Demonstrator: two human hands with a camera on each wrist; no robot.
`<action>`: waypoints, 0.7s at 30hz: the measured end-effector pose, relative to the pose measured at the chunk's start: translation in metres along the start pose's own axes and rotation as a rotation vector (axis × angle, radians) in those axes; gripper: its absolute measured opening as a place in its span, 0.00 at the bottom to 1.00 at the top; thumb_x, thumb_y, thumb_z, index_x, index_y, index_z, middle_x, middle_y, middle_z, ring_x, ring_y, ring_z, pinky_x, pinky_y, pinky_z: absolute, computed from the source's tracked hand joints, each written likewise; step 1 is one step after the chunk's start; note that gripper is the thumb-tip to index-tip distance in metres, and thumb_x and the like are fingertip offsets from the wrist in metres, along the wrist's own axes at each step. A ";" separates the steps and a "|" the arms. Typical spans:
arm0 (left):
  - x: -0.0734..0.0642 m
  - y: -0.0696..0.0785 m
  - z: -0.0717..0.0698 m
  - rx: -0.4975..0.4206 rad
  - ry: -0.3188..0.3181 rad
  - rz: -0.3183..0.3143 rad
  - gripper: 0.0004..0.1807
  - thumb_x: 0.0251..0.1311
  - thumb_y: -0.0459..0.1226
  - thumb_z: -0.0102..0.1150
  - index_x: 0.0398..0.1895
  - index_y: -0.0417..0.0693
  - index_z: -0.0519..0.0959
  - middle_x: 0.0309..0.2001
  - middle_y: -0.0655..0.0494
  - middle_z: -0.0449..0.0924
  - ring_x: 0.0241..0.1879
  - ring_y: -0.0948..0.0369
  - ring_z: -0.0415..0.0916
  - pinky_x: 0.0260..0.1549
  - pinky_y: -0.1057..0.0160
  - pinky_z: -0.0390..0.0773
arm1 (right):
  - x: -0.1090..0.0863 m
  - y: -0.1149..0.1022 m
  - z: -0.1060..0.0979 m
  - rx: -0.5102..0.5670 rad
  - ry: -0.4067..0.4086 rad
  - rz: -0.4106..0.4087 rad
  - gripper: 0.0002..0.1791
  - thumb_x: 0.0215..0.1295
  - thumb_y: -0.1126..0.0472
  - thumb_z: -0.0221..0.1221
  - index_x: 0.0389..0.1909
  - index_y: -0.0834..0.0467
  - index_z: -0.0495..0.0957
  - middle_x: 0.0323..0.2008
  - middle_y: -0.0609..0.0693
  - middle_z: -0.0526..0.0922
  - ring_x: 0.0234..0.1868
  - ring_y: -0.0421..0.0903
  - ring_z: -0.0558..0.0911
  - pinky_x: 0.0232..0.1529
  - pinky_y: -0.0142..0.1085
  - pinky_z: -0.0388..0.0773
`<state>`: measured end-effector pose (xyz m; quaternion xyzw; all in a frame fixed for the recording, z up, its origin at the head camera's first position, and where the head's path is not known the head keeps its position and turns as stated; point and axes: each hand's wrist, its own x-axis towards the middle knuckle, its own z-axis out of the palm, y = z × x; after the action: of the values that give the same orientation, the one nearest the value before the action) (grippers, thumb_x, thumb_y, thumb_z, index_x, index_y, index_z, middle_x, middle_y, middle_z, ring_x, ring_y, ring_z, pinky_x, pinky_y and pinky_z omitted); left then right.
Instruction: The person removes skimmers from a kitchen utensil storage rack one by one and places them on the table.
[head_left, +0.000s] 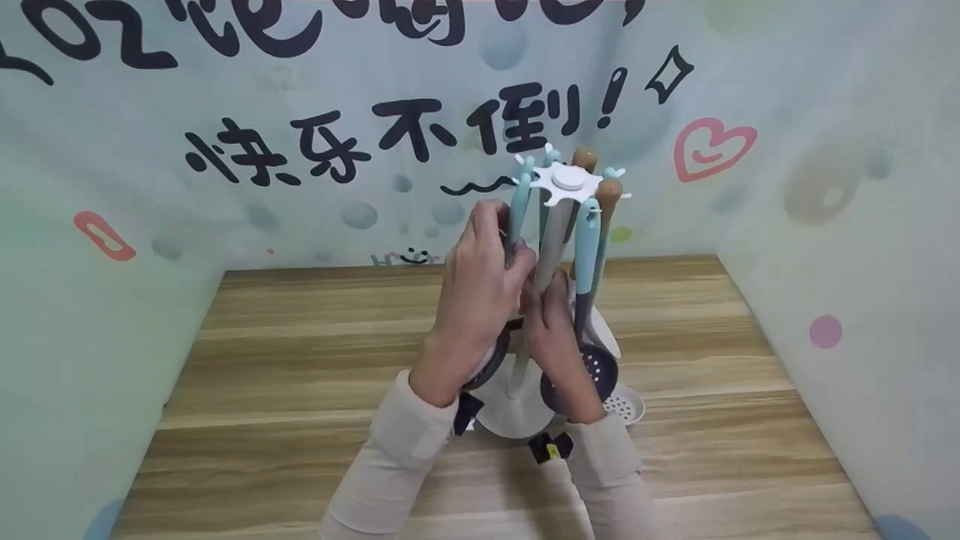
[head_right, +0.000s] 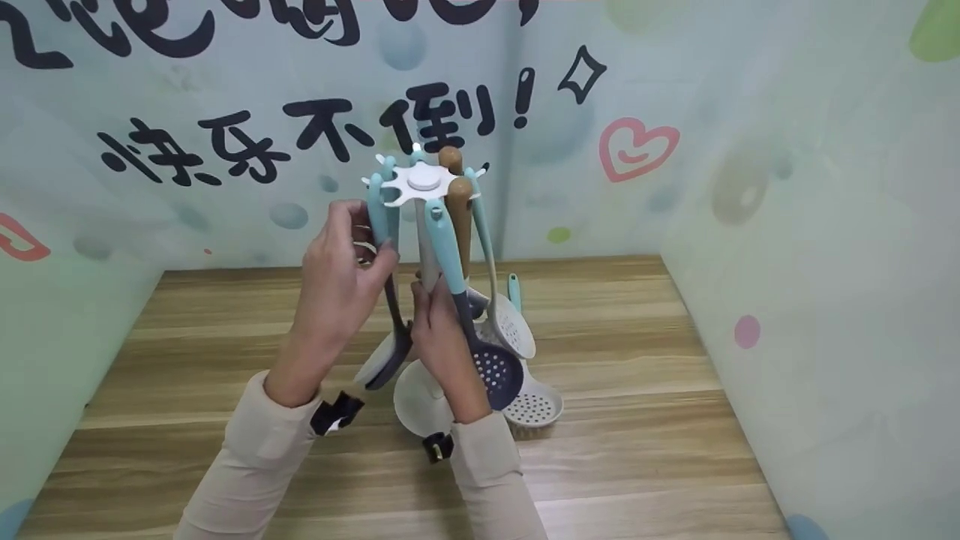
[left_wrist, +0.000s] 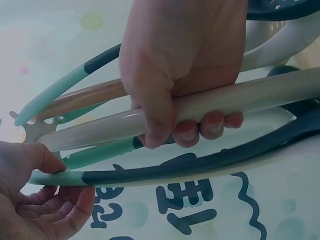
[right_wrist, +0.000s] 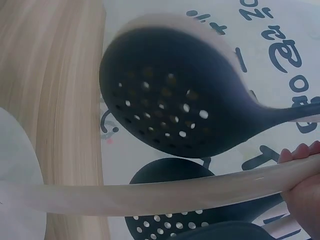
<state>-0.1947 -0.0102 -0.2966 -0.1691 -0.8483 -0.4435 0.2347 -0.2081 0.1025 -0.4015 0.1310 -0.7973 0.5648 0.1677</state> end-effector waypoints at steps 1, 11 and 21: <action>0.000 0.000 -0.001 -0.010 -0.004 0.000 0.15 0.60 0.32 0.51 0.49 0.39 0.64 0.44 0.49 0.74 0.43 0.59 0.76 0.47 0.63 0.77 | 0.000 0.000 0.000 -0.002 0.000 0.006 0.21 0.74 0.58 0.38 0.64 0.62 0.53 0.46 0.57 0.64 0.40 0.47 0.71 0.42 0.40 0.70; 0.004 -0.002 -0.009 -0.133 -0.088 0.016 0.21 0.64 0.36 0.53 0.57 0.39 0.63 0.47 0.48 0.71 0.43 0.59 0.74 0.42 0.66 0.77 | 0.002 -0.002 0.001 -0.015 0.025 0.007 0.19 0.74 0.61 0.39 0.60 0.66 0.56 0.45 0.58 0.65 0.43 0.49 0.69 0.47 0.42 0.67; 0.008 -0.004 -0.013 -0.230 -0.194 -0.058 0.21 0.65 0.37 0.51 0.58 0.43 0.58 0.49 0.48 0.69 0.45 0.59 0.73 0.43 0.66 0.76 | 0.000 0.000 0.000 -0.030 0.014 0.013 0.19 0.73 0.61 0.39 0.60 0.65 0.55 0.44 0.57 0.64 0.41 0.49 0.69 0.45 0.41 0.68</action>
<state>-0.1999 -0.0222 -0.2885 -0.2124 -0.8149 -0.5262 0.1180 -0.2079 0.1026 -0.4012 0.1194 -0.8052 0.5549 0.1717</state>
